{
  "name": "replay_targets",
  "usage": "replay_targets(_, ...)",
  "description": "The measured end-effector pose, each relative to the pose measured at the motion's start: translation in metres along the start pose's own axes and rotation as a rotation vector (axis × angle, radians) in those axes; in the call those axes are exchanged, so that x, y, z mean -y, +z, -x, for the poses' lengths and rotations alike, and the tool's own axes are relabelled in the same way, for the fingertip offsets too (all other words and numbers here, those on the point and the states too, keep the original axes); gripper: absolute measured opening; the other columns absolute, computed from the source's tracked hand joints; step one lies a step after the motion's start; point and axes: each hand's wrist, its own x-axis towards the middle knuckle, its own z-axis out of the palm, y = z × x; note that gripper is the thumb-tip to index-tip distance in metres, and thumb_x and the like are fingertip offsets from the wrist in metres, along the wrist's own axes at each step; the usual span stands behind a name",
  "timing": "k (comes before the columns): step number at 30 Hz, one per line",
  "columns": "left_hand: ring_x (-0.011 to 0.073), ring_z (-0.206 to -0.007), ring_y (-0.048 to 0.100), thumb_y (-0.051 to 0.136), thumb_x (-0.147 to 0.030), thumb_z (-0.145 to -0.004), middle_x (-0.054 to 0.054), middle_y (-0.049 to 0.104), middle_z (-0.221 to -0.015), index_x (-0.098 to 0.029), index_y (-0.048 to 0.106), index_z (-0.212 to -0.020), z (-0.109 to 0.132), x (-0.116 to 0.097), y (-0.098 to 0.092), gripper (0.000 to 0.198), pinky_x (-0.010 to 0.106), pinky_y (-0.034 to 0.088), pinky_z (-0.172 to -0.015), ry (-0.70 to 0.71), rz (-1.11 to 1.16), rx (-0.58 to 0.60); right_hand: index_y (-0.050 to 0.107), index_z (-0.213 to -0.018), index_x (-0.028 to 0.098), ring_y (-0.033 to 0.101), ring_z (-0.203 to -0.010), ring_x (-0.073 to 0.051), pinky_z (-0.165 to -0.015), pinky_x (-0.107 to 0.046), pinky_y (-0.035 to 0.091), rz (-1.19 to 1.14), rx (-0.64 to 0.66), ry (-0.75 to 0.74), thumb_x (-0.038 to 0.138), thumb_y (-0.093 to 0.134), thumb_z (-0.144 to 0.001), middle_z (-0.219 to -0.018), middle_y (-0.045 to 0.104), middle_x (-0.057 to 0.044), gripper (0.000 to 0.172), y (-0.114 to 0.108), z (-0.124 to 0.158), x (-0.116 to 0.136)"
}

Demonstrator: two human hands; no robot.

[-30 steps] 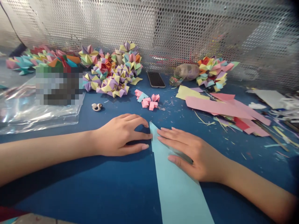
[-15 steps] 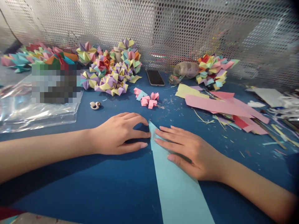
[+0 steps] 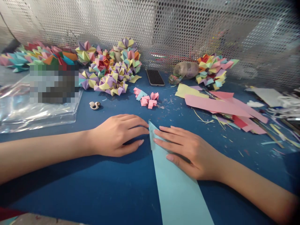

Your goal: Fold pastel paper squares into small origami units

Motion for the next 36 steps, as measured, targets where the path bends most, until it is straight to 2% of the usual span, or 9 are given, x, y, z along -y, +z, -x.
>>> replay_targets(5,0.0219,-0.107,0.06,0.05,-0.022,-0.088,0.006,0.067,-0.112,-0.019,0.065,-0.106,-0.0013,0.0007,-0.0001,0.024,0.036,0.048,-0.093,0.142,-0.009,0.0,0.047,-0.135,0.018,0.035,-0.136,-0.026,-0.107,-0.052,0.037,0.029,0.01,-0.013,0.025,0.044,-0.093,-0.143,0.044,-0.007,0.043,0.0002,0.0005,0.0002)
replay_targets(10,0.0215,-0.102,0.062,0.051,-0.023,-0.087,0.006,0.069,-0.107,-0.02,0.067,-0.104,-0.0019,-0.0004,-0.0028,0.023,0.036,0.05,-0.089,0.17,-0.016,0.002,0.049,-0.134,0.017,0.036,-0.136,-0.026,-0.107,-0.052,0.038,0.041,0.004,-0.019,0.026,0.044,-0.093,-0.143,0.045,-0.008,0.042,0.001,0.0005,0.0)
replay_targets(15,0.0228,-0.113,0.058,0.05,-0.025,-0.088,0.007,0.065,-0.12,-0.016,0.061,-0.115,-0.0017,-0.0001,-0.0015,0.03,0.038,0.046,-0.098,0.142,-0.033,0.007,0.048,-0.135,0.017,0.036,-0.136,-0.026,-0.107,-0.052,0.038,0.043,0.004,-0.024,0.025,0.044,-0.093,-0.143,0.045,-0.008,0.043,0.0008,-0.0007,-0.0005)
replay_targets(21,0.0241,-0.13,0.045,0.045,-0.032,-0.091,0.005,0.054,-0.135,-0.02,0.056,-0.122,-0.001,0.0011,-0.0003,0.035,0.042,0.038,-0.106,0.108,-0.05,0.109,0.049,-0.134,0.017,0.038,-0.134,-0.027,-0.106,-0.052,0.038,0.038,-0.004,-0.026,0.026,0.045,-0.092,-0.142,0.046,-0.009,0.043,0.0005,0.0002,0.0)
replay_targets(25,0.0244,-0.131,0.044,0.043,-0.037,-0.092,0.007,0.051,-0.138,-0.018,0.051,-0.128,-0.0011,0.0008,-0.0008,0.041,0.044,0.036,-0.107,0.032,-0.05,0.154,0.049,-0.134,0.017,0.039,-0.134,-0.027,-0.106,-0.051,0.038,0.031,-0.007,-0.02,0.025,0.046,-0.092,-0.142,0.046,-0.009,0.043,0.0007,-0.0006,0.0004)
replay_targets(31,0.0222,-0.133,0.04,0.042,-0.04,-0.092,0.006,0.048,-0.141,-0.019,0.044,-0.134,-0.0022,0.0017,-0.0022,0.047,0.04,0.033,-0.109,-0.031,-0.02,0.187,0.051,-0.133,0.018,0.042,-0.132,-0.026,-0.106,-0.05,0.039,0.033,-0.017,-0.01,0.025,0.047,-0.091,-0.14,0.048,-0.008,0.042,0.0008,-0.0013,0.0001)
replay_targets(36,0.0234,-0.134,0.039,0.04,-0.045,-0.093,0.005,0.046,-0.143,-0.023,0.045,-0.134,-0.0036,0.0007,-0.0025,0.047,0.043,0.032,-0.11,-0.075,-0.032,0.216,0.05,-0.133,0.02,0.043,-0.131,-0.025,-0.107,-0.052,0.035,0.063,-0.017,-0.009,0.027,0.046,-0.091,-0.142,0.046,-0.007,0.042,0.0001,-0.0004,0.0007)
